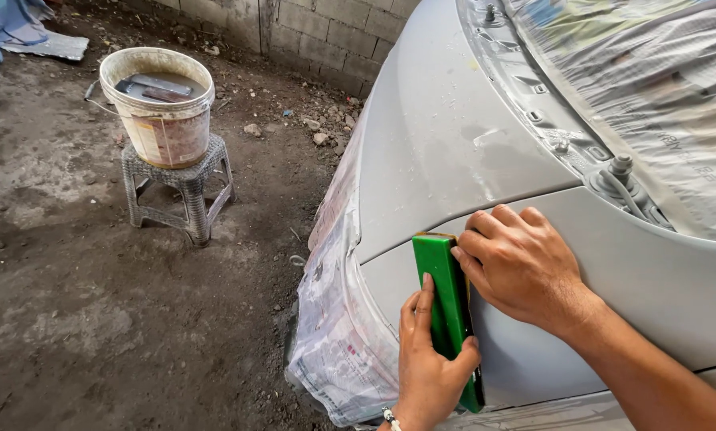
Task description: The person sands the front bumper and fender of a white car using a green sanding block and a yellow cloth. They repeatedly wipe the surface with the cloth and sand along the panel gaps and edges, occasionally dipping the tools into a bucket of water.
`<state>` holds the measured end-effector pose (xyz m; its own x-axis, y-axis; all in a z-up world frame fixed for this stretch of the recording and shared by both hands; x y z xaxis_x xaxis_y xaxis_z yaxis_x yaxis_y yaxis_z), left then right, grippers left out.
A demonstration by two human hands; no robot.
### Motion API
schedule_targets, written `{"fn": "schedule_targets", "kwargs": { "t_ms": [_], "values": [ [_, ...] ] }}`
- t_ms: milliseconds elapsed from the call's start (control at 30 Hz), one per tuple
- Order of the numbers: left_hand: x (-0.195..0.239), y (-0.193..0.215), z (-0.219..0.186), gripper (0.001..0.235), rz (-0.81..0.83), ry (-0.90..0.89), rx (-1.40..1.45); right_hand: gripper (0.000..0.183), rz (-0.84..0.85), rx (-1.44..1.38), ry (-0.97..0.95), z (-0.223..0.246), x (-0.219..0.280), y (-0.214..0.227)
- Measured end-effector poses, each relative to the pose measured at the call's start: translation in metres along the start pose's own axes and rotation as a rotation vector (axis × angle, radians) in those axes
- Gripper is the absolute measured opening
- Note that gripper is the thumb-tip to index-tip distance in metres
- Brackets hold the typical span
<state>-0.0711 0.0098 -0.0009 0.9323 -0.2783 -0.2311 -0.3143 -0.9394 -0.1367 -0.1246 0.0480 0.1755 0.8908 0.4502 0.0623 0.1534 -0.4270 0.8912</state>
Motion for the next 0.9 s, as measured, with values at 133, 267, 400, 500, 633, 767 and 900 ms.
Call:
{"fn": "schedule_targets", "kwargs": {
  "t_ms": [133, 267, 400, 500, 633, 767, 900],
  "values": [
    [-0.003, 0.0, 0.0, 0.099, -0.011, -0.037, -0.054, 0.019, 0.033, 0.02, -0.028, -0.001, -0.001, -0.002],
    [-0.016, 0.005, -0.016, 0.086, -0.125, -0.09, -0.147, 0.022, -0.006, 0.028, 0.003, 0.001, -0.001, -0.002],
    [-0.03, 0.001, 0.0, 0.063, -0.18, -0.056, -0.146, 0.026, -0.05, 0.013, -0.012, 0.0, 0.001, 0.001],
    [-0.021, 0.003, -0.004, 0.067, -0.141, -0.006, -0.073, 0.031, -0.033, 0.031, -0.042, 0.002, -0.001, 0.003],
    [-0.019, 0.008, 0.02, 0.076, -0.113, 0.052, -0.187, 0.034, -0.039, -0.001, -0.066, -0.001, 0.001, 0.001],
    [-0.034, 0.036, 0.064, 0.075, -0.166, 0.248, -0.278, 0.033, -0.072, -0.001, -0.065, 0.0, 0.004, 0.002],
    [-0.039, 0.024, 0.039, 0.077, -0.155, 0.164, -0.198, 0.031, -0.104, -0.016, -0.048, -0.001, 0.002, 0.003]
  ]
}}
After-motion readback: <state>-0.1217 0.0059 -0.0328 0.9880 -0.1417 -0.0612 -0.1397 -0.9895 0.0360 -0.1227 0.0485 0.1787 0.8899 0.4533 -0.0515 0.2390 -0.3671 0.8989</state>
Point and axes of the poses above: each hand's wrist, its own x-axis away from the middle knuckle, its own y-axis out of the back of the hand, z = x × y, the point moved 7 cm from there along -x, towards the middle knuckle, and after that the axes turned 13 degrees about z, right-handed, at the moved point
